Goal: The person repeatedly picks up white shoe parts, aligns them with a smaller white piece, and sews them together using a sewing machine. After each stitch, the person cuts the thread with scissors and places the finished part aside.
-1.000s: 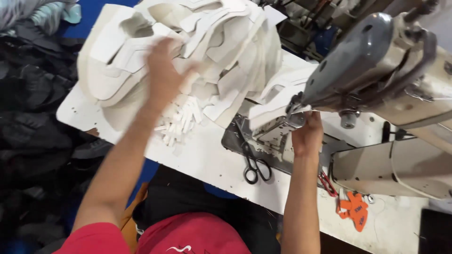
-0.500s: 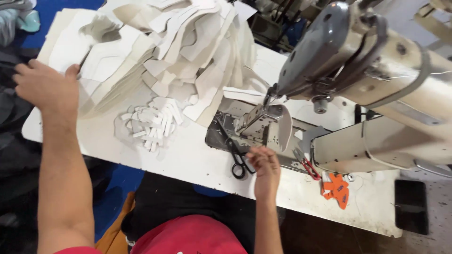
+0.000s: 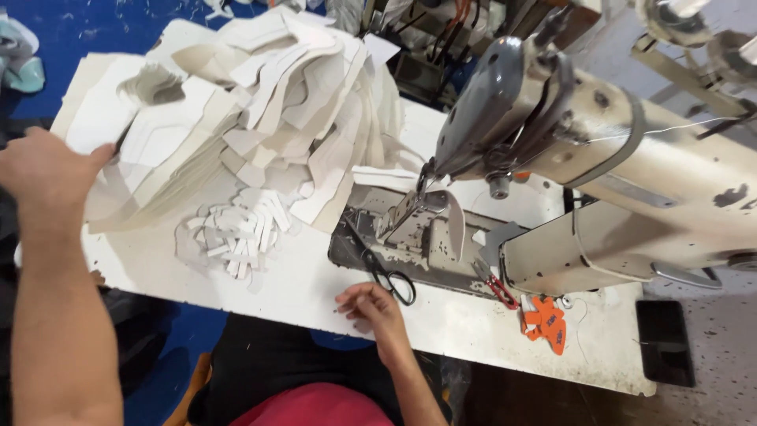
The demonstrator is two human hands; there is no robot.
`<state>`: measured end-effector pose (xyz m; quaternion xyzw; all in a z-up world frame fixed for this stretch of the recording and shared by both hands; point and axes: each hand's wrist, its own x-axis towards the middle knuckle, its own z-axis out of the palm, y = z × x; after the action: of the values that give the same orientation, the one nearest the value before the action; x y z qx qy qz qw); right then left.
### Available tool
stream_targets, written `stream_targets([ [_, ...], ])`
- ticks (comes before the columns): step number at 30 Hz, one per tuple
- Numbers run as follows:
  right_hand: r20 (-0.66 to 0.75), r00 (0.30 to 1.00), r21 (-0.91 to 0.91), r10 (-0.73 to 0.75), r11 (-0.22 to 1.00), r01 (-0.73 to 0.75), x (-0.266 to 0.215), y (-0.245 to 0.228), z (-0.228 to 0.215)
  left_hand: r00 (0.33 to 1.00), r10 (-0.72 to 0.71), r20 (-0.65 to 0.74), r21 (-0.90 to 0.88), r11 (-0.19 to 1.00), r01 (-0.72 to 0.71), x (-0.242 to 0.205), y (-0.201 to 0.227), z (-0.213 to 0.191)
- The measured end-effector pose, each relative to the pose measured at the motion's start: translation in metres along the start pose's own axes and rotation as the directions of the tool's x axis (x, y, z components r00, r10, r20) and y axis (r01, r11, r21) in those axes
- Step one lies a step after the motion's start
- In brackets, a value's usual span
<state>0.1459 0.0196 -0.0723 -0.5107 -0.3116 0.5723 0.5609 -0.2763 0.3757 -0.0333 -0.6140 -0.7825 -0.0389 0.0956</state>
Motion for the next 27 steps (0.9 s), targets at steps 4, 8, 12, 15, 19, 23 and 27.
stream_targets([
  [4, 0.015, 0.997, -0.025, 0.075, 0.997, -0.075, -0.001, -0.006, 0.000, 0.985, 0.052, -0.167, -0.203, 0.975, -0.086, 0.008, -0.011, 0.004],
  [8, 0.031, 0.990, -0.056, 0.137, 0.989, -0.135, -0.003, -0.011, 0.009, 0.991, -0.048, -0.126, -0.203, 0.979, 0.021, 0.027, -0.018, 0.031],
  [12, 0.042, 0.989, -0.050, 0.143, 0.989, -0.141, -0.001, -0.001, 0.014, 0.992, 0.051, 0.117, -0.404, 0.915, 0.001, 0.042, -0.030, 0.058],
  [15, 0.023, 0.990, -0.017, 0.141, 0.990, -0.141, -0.001, 0.004, 0.009, 0.901, 0.188, -0.391, -0.268, 0.913, -0.307, -0.004, -0.006, -0.006],
  [19, 0.045, 0.986, 0.071, 0.159, 0.984, -0.162, 0.001, 0.001, 0.009, 0.936, 0.139, -0.324, -0.722, 0.603, -0.339, -0.066, 0.032, -0.102],
  [23, 0.184, 0.962, 0.310, 0.204, 0.916, -0.254, -0.015, -0.048, 0.042, 0.933, 0.340, -0.117, -0.945, 0.250, -0.210, -0.166, 0.057, -0.206],
  [27, 0.081, 0.961, 0.569, 0.266, 0.779, -0.263, -0.040, -0.040, 0.023, 0.824, 0.510, 0.245, -0.964, 0.222, 0.149, -0.223, 0.096, -0.159],
])
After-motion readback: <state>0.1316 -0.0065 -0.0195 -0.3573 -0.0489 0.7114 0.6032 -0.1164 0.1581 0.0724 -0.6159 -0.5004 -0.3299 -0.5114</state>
